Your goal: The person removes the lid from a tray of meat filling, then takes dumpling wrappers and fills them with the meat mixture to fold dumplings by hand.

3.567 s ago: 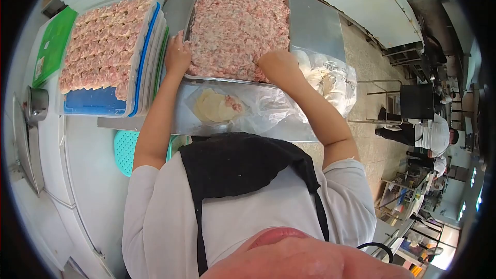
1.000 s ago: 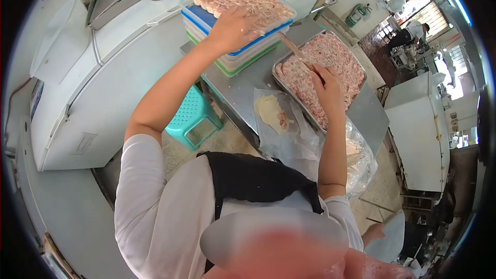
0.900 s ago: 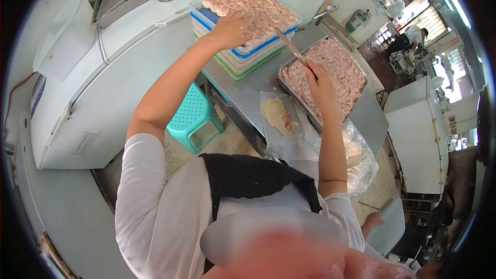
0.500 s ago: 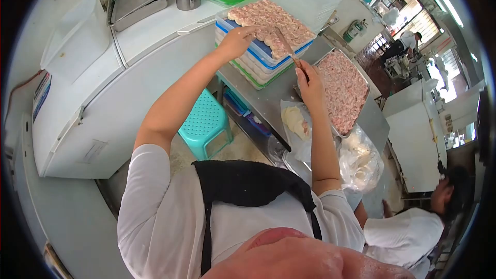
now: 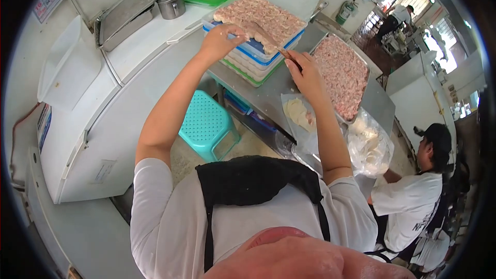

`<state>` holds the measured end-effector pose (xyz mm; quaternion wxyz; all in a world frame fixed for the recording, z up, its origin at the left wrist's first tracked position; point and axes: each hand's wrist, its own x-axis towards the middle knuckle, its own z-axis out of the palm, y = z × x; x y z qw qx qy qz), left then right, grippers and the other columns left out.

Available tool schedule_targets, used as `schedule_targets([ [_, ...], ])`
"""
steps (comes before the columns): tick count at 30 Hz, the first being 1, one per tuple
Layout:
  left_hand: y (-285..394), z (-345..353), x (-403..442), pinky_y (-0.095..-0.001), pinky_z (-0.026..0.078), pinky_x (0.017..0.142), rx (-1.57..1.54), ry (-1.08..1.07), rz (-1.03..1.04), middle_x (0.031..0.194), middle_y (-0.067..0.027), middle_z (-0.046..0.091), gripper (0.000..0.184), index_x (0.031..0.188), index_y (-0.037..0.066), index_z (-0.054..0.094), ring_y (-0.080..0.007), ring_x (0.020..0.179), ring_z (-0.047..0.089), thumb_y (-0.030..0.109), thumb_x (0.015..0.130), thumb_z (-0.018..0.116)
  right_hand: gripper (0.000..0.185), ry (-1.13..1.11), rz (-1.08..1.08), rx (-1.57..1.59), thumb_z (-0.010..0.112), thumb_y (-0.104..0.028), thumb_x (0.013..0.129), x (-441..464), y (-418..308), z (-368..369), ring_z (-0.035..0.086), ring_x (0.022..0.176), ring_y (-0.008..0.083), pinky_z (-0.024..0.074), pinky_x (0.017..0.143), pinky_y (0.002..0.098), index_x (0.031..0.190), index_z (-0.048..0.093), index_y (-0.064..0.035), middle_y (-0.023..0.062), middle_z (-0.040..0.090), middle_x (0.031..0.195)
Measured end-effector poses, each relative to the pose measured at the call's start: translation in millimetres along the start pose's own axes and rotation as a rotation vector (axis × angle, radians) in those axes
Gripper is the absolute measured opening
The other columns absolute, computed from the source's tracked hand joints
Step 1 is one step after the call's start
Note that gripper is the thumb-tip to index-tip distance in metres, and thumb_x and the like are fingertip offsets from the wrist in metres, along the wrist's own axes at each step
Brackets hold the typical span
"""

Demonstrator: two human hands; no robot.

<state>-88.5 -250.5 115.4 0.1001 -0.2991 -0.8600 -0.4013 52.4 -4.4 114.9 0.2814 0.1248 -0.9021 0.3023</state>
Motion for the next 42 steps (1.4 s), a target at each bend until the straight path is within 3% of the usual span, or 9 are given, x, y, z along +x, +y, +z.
schedule_targets([
  [10,17.6,34.1,32.6,-0.0407,0.046,0.08,0.258,0.194,0.11,0.082,-0.014,0.06,0.02,0.09,0.01,0.072,-0.0315,0.09,0.056,0.027,0.079,0.074,0.029,-0.076,-0.047,0.051,0.061,-0.018,0.092,20.4,58.7,-25.7,0.061,0.083,0.0338,0.0485,0.073,0.0407,0.114,0.063,-0.0009,0.016,0.061,0.091],
  [20,9.0,58.2,62.3,-0.0416,0.046,0.084,0.237,0.157,0.192,0.08,-0.0149,0.061,0.013,0.084,0.012,0.072,-0.0321,0.087,0.057,0.02,0.074,0.074,0.028,0.029,-0.018,0.058,0.06,-0.015,0.093,18.4,96.2,-21.7,0.059,0.08,0.0296,0.0464,0.071,0.0362,0.116,0.062,0.001,0.0149,0.058,0.09],
  [22,12.0,60.8,73.2,-0.0434,0.045,0.085,0.275,0.157,0.3,0.082,-0.0153,0.062,0.014,0.085,0.011,0.072,-0.0319,0.088,0.057,0.021,0.075,0.074,0.029,0.046,0.029,-0.01,0.059,-0.012,0.093,10.8,102.3,-25.8,0.058,0.079,0.0304,0.0462,0.071,0.0368,0.118,0.061,0.0003,0.0152,0.058,0.089],
  [23,23.5,59.0,77.4,-0.0455,0.044,0.092,0.269,0.079,0.258,0.086,-0.0148,0.063,0.017,0.088,0.01,0.072,-0.0326,0.091,0.058,0.022,0.076,0.073,0.029,0.056,0.048,-0.029,0.059,-0.012,0.093,7.8,101.7,-30.5,0.058,0.079,0.0304,0.0462,0.071,0.0368,0.118,0.061,0.0003,0.0152,0.058,0.089],
  [27,21.7,80.9,101.8,-0.0457,0.042,0.096,0.187,-0.001,0.264,0.09,-0.0129,0.064,0.019,0.09,0.011,0.071,-0.0321,0.096,0.058,0.024,0.076,0.073,0.03,0.094,0.113,-0.133,0.058,-0.008,0.091,2.5,89.8,-43.0,0.058,0.083,0.033,0.047,0.074,0.0393,0.12,0.06,0.0001,0.017,0.057,0.093],
  [29,16.8,96.3,112.3,-0.0465,0.046,0.083,0.162,0.293,0.613,0.086,-0.0159,0.058,0.021,0.088,0.008,0.071,-0.0368,0.088,0.056,0.024,0.076,0.074,0.03,0.106,0.14,-0.164,0.059,-0.008,0.09,0.4,83.8,-43.4,0.059,0.087,0.0348,0.0478,0.076,0.0411,0.119,0.06,0.0003,0.018,0.058,0.096],
  [33,30.4,108.5,123.0,-0.046,0.045,0.085,0.017,0.186,0.66,0.087,-0.0149,0.059,0.023,0.088,0.007,0.07,-0.0368,0.09,0.056,0.027,0.077,0.075,0.032,0.176,0.179,-0.219,0.059,-0.004,0.089,-11.9,67.5,-37.8,0.059,0.085,0.0348,0.048,0.075,0.0403,0.12,0.06,0.0009,0.0179,0.057,0.094],
  [35,43.2,109.9,125.5,-0.0447,0.041,0.098,0.052,-0.051,0.457,0.111,-0.0135,0.064,0.02,0.089,0.011,0.071,-0.0337,0.11,0.055,0.028,0.078,0.073,0.032,0.198,0.233,-0.229,0.059,-0.003,0.088,-18.9,63.6,-39.3,0.059,0.085,0.0346,0.0482,0.074,0.04,0.12,0.06,0.0007,0.0178,0.056,0.093],
  [42,43.6,115.8,134.9,-0.0455,0.042,0.097,0.027,-0.005,0.541,0.111,-0.0132,0.064,0.02,0.085,0.011,0.071,-0.0318,0.109,0.055,0.029,0.078,0.074,0.032,0.222,0.204,-0.305,0.059,-0.003,0.088,-22.4,48.4,-43.4,0.06,0.08,0.0331,0.0493,0.071,0.0392,0.12,0.06,-0.0001,0.0166,0.058,0.094],
])
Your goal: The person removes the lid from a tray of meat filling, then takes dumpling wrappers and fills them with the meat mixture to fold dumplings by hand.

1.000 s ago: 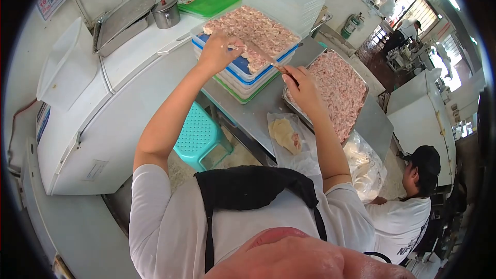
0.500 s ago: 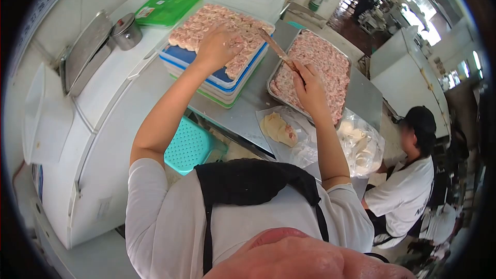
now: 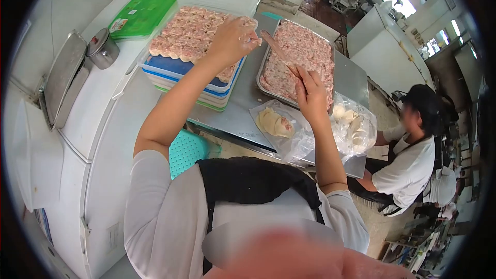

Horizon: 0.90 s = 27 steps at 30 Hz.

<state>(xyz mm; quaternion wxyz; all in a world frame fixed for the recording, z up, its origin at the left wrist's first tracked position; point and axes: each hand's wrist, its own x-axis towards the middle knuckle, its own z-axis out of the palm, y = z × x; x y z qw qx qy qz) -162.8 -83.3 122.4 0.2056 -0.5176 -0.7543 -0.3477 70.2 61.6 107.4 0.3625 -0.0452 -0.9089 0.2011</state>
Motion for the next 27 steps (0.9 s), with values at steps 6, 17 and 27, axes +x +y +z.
schedule_targets([
  [6,-24.1,-34.5,-19.8,-0.0463,0.041,0.098,-0.005,-0.057,-0.201,0.108,-0.0159,0.063,0.024,0.088,0.01,0.071,-0.0346,0.111,0.054,0.03,0.076,0.076,0.033,-0.021,-0.081,0.046,0.06,-0.005,0.089,16.3,-9.2,24.1,0.06,0.081,0.0328,0.0494,0.07,0.0395,0.121,0.06,-0.0012,0.0158,0.058,0.095],
  [17,-65.6,-71.0,-63.7,-0.0462,0.044,0.092,0.04,-0.016,-0.267,0.095,-0.0158,0.061,0.026,0.1,0.012,0.069,-0.0359,0.109,0.054,0.022,0.076,0.073,0.031,-0.252,-0.102,-0.034,0.057,-0.01,0.091,36.1,10.1,82.7,0.06,0.08,0.0351,0.049,0.07,0.0429,0.12,0.061,-0.0022,0.017,0.057,0.092],
  [27,-50.4,-35.7,-87.9,-0.0396,0.049,0.085,-0.203,-0.502,-0.276,0.105,-0.0173,0.064,0.038,0.116,0.007,0.063,-0.034,0.095,0.063,0.007,0.079,0.068,0.032,-0.199,0.028,-0.074,0.058,-0.007,0.088,36.9,17.2,45.3,0.061,0.082,0.0375,0.0485,0.071,0.0432,0.12,0.061,-0.0015,0.0187,0.059,0.092],
])
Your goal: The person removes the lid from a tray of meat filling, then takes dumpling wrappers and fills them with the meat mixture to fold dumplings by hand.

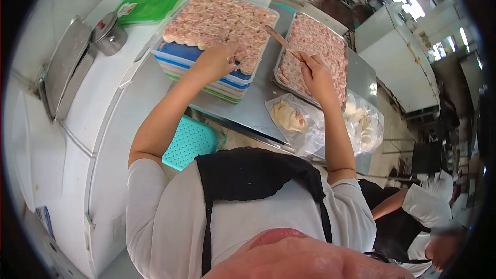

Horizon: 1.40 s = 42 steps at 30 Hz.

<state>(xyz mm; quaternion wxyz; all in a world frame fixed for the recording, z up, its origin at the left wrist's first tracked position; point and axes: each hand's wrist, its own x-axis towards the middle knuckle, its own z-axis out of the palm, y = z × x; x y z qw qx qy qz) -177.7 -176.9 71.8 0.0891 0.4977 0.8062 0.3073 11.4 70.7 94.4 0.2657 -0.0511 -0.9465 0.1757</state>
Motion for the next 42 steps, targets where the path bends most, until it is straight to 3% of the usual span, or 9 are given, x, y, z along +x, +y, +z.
schedule_targets([
  [3,-2.7,15.8,3.4,-0.0412,0.049,0.087,-0.004,0.157,0.234,0.11,-0.0198,0.063,0.049,0.127,0.005,0.056,-0.0361,0.098,0.062,0.004,0.079,0.066,0.031,0.007,0.058,-0.041,0.058,-0.007,0.088,-13.0,16.4,-12.5,0.06,0.081,0.038,0.0483,0.071,0.0432,0.118,0.062,-0.0012,0.0189,0.059,0.091],
  [5,4.9,16.2,5.6,-0.0431,0.048,0.088,-0.005,0.123,0.101,0.114,-0.0209,0.062,0.057,0.134,0.005,0.05,-0.0379,0.099,0.061,0.003,0.079,0.064,0.029,0.032,0.066,-0.083,0.059,-0.007,0.088,-23.1,36.4,-23.3,0.06,0.081,0.0384,0.0483,0.072,0.0434,0.117,0.062,-0.0009,0.0194,0.06,0.09],
  [9,10.1,24.9,7.3,-0.0444,0.049,0.084,0.039,0.174,0.179,0.109,-0.0239,0.062,0.061,0.137,0.006,0.047,-0.041,0.093,0.062,0.001,0.078,0.061,0.028,0.039,0.227,-0.133,0.061,-0.009,0.087,-49.2,78.7,-49.9,0.061,0.084,0.0394,0.0483,0.074,0.044,0.114,0.064,-0.0001,0.0204,0.061,0.091],
  [14,16.9,17.1,0.0,-0.0439,0.049,0.084,0.115,0.088,0.066,0.106,-0.0217,0.064,0.055,0.134,0.007,0.05,-0.0408,0.094,0.062,0.0,0.08,0.059,0.028,-0.045,0.309,-0.174,0.059,-0.012,0.089,-87.0,128.0,-87.3,0.062,0.091,0.0399,0.0491,0.08,0.0441,0.114,0.064,-0.0002,0.022,0.064,0.096],
  [20,114.4,19.8,1.2,-0.0431,0.048,0.086,0.477,0.498,0.096,0.109,-0.0158,0.063,0.03,0.115,0.006,0.064,-0.0373,0.103,0.059,0.006,0.085,0.063,0.027,-0.235,0.274,-0.281,0.053,-0.021,0.094,-123.9,178.0,-121.1,0.063,0.093,0.0369,0.0494,0.082,0.0451,0.108,0.067,-0.004,0.0193,0.067,0.097],
  [26,164.1,134.0,33.5,-0.0394,0.048,0.086,0.084,0.288,0.213,0.103,-0.0146,0.063,0.024,0.108,0.007,0.066,-0.0342,0.1,0.06,0.005,0.085,0.063,0.033,-0.385,0.211,-0.357,0.057,-0.036,0.092,-135.4,203.9,-148.8,0.064,0.078,0.0345,0.0501,0.069,0.0464,0.081,0.067,-0.0058,0.0135,0.066,0.078],
  [30,152.1,217.1,40.8,-0.0398,0.048,0.084,-0.164,0.081,0.04,0.098,-0.014,0.063,0.018,0.101,0.007,0.068,-0.0331,0.097,0.061,0.004,0.085,0.061,0.035,-0.528,0.129,-0.361,0.056,-0.04,0.092,-137.7,223.7,-128.5,0.065,0.079,0.0322,0.0508,0.068,0.0455,0.085,0.069,-0.0081,0.0116,0.067,0.079],
  [40,114.5,266.7,27.0,-0.0412,0.048,0.084,0.026,0.024,-0.091,0.094,-0.0116,0.062,0.019,0.103,0.008,0.067,-0.0346,0.093,0.06,0.007,0.085,0.059,0.033,-0.413,0.011,-0.176,0.055,-0.039,0.093,-133.0,258.4,-106.1,0.066,0.078,0.0318,0.0519,0.067,0.0437,0.088,0.07,-0.0106,0.0102,0.068,0.082],
  [42,120.5,267.0,28.0,-0.0413,0.048,0.085,-0.005,0.021,-0.085,0.104,-0.0124,0.063,0.019,0.102,0.01,0.068,-0.0332,0.099,0.059,0.01,0.085,0.061,0.032,-0.541,-0.023,-0.383,0.057,-0.036,0.093,-116.5,247.1,-127.7,0.065,0.078,0.031,0.0508,0.067,0.0431,0.083,0.07,-0.0083,0.0094,0.067,0.08],
])
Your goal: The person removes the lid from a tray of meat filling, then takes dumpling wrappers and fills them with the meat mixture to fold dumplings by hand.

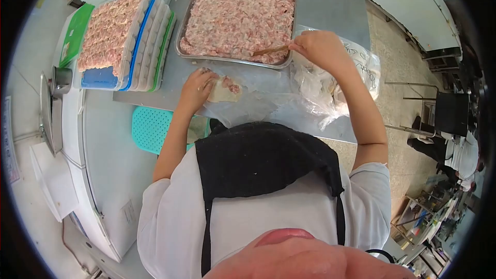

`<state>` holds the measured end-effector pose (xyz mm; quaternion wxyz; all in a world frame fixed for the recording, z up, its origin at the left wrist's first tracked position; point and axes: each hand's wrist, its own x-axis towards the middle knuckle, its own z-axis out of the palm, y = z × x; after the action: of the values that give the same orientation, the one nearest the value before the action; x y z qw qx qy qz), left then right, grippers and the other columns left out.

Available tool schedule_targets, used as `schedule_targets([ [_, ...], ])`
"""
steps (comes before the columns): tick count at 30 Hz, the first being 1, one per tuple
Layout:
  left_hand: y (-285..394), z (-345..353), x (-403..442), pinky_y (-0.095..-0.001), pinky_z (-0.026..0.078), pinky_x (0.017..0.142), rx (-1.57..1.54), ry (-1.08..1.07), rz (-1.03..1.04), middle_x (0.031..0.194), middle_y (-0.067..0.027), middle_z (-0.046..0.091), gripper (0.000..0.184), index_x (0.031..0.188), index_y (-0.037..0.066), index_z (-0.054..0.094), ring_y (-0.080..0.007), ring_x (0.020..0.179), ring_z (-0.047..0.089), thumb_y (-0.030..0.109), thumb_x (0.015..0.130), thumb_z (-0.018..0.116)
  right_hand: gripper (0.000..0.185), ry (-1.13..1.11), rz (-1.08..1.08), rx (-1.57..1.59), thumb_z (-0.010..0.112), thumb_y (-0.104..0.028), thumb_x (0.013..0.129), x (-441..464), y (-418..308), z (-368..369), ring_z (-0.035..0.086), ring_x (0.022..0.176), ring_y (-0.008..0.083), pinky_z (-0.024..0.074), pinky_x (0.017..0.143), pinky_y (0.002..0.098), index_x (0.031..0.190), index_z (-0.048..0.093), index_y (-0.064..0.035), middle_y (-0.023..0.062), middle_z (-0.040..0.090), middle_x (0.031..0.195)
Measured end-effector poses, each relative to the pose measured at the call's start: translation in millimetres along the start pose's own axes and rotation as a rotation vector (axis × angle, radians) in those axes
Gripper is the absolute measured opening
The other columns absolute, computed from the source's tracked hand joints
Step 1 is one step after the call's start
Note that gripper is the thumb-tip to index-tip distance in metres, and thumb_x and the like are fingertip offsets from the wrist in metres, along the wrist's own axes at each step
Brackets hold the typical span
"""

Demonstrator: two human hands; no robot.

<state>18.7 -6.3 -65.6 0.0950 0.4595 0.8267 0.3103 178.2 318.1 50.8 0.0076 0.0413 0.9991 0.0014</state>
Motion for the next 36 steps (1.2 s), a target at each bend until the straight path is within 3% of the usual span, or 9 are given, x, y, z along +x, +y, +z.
schedule_targets([
  [4,23.8,-25.6,17.4,-0.0412,0.047,0.087,-0.028,0.135,0.004,0.112,-0.0119,0.062,0.02,0.103,0.01,0.068,-0.033,0.103,0.058,0.008,0.085,0.061,0.029,0.015,0.033,-0.072,0.058,-0.032,0.091,15.9,6.4,-34.5,0.065,0.075,0.0313,0.0511,0.065,0.0432,0.08,0.07,-0.0089,0.0095,0.066,0.078],
  [9,20.2,-49.9,66.3,-0.0391,0.047,0.086,0.067,0.482,0.23,0.102,-0.0124,0.066,0.024,0.105,0.008,0.068,-0.0333,0.101,0.059,0.001,0.084,0.058,0.021,0.007,-0.081,-0.02,0.059,-0.023,0.088,53.6,-22.1,28.0,0.067,0.076,0.032,0.0514,0.066,0.0443,0.079,0.07,-0.0074,0.012,0.068,0.078],
  [12,1.9,-58.9,94.1,-0.0385,0.048,0.084,-0.025,0.474,0.184,0.094,-0.012,0.066,0.025,0.106,0.007,0.068,-0.0317,0.099,0.059,0.0,0.084,0.058,0.02,0.042,-0.027,0.086,0.058,-0.02,0.087,43.7,-36.8,28.9,0.067,0.077,0.0325,0.0516,0.066,0.0447,0.08,0.07,-0.0064,0.0135,0.068,0.079],
  [16,-14.1,-61.7,112.1,-0.0384,0.047,0.085,-0.101,0.448,0.195,0.091,-0.0107,0.065,0.024,0.106,0.007,0.068,-0.0307,0.096,0.059,0.002,0.084,0.059,0.019,-0.04,-0.017,-0.039,0.06,-0.021,0.086,39.8,-28.5,-22.2,0.068,0.076,0.0305,0.0518,0.065,0.0428,0.08,0.071,-0.0071,0.0123,0.068,0.076],
  [21,-24.0,-63.1,120.8,-0.0385,0.045,0.09,-0.169,0.312,0.288,0.111,-0.0147,0.061,0.026,0.109,0.008,0.067,-0.0328,0.101,0.056,0.009,0.083,0.066,0.015,-0.078,0.122,-0.482,0.067,-0.026,0.08,39.1,-21.6,-85.3,0.067,0.073,0.0233,0.0501,0.061,0.036,0.071,0.071,-0.014,0.0057,0.066,0.069],
  [24,-44.1,-59.2,128.6,-0.041,0.042,0.096,0.021,0.33,0.254,0.125,-0.0175,0.055,0.032,0.113,0.01,0.065,-0.0356,0.112,0.053,0.013,0.081,0.068,0.013,-0.085,0.074,-0.733,0.068,-0.025,0.077,53.4,-13.5,-67.9,0.066,0.076,0.0201,0.0484,0.065,0.0335,0.066,0.069,-0.017,0.0017,0.066,0.069],
  [27,-62.1,-48.9,134.7,-0.0441,0.038,0.102,0.167,0.388,0.208,0.13,-0.0194,0.053,0.04,0.12,0.012,0.062,-0.038,0.119,0.049,0.016,0.081,0.069,0.01,-0.093,-0.02,-0.732,0.068,-0.022,0.074,64.7,-25.6,-47.3,0.065,0.079,0.017,0.0465,0.069,0.0324,0.065,0.068,-0.0172,-0.0003,0.066,0.072],
  [31,-78.7,-30.4,138.1,-0.0453,0.036,0.105,0.024,0.408,0.125,0.131,-0.0215,0.052,0.043,0.124,0.012,0.059,-0.0388,0.123,0.047,0.018,0.082,0.068,0.01,-0.204,-0.15,-0.841,0.064,-0.016,0.076,66.7,-45.9,-28.0,0.063,0.078,0.0165,0.0459,0.069,0.0334,0.066,0.068,-0.0171,-0.0001,0.065,0.074],
  [36,-79.9,-29.9,136.1,-0.0453,0.032,0.109,-0.12,0.536,0.115,0.131,-0.0219,0.053,0.04,0.125,0.009,0.058,-0.0379,0.128,0.044,0.021,0.088,0.064,0.012,-0.223,-0.114,-0.63,0.064,-0.018,0.076,53.6,-11.5,-7.2,0.065,0.076,0.0177,0.0475,0.066,0.0326,0.064,0.066,-0.017,0.0001,0.065,0.074],
])
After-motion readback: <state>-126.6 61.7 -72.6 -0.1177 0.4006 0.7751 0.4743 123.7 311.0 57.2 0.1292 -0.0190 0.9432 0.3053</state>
